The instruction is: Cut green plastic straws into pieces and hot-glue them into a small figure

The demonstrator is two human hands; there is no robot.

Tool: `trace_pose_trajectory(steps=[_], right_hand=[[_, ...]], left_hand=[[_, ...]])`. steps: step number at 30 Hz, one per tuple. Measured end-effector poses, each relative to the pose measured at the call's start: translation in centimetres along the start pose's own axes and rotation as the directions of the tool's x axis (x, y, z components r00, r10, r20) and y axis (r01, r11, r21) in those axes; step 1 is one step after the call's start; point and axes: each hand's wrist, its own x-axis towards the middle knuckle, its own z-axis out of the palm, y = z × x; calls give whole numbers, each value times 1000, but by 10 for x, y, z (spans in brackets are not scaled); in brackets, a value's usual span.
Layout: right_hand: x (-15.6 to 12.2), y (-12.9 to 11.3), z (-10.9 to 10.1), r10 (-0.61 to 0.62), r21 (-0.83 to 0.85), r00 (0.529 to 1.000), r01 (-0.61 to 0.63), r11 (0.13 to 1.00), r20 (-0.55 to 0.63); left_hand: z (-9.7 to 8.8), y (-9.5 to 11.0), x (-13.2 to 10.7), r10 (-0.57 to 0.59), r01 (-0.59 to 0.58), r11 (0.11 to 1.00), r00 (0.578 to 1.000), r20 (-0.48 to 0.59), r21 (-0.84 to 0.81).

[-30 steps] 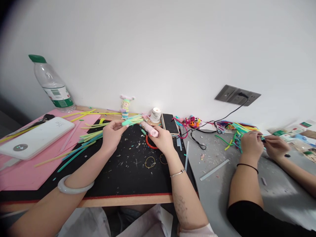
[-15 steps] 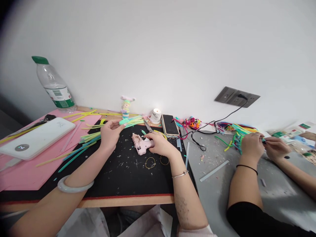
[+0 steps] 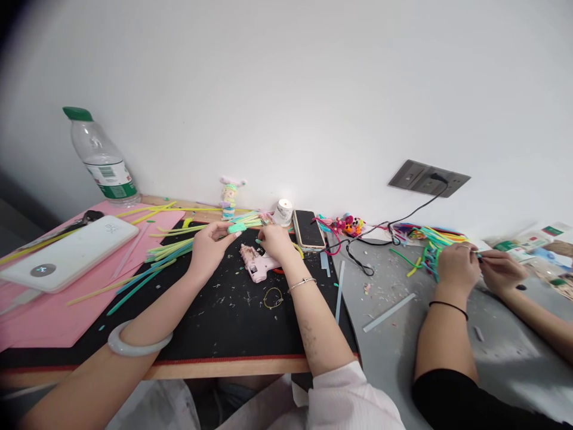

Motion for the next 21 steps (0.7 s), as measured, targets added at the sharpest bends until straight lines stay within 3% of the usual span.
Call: trace_pose_trajectory(steps=[4, 10, 16, 21], right_hand=[[-2, 2, 3, -70, 79, 996, 74, 994, -55], [-15, -3, -16, 38, 285, 957, 47, 957, -286], [-22, -20, -22, 227, 694, 933, 32, 719, -278], [-21, -27, -19, 266, 829, 937, 43, 557, -227]], left_hand=[[0, -2, 0, 8, -8, 1000, 1000, 26, -13], [2, -4, -2, 15, -15, 1000, 999, 33, -7], [3, -3, -3, 17, -16, 999, 999, 37, -32], [4, 0, -4, -1, 3, 999, 999, 41, -50]])
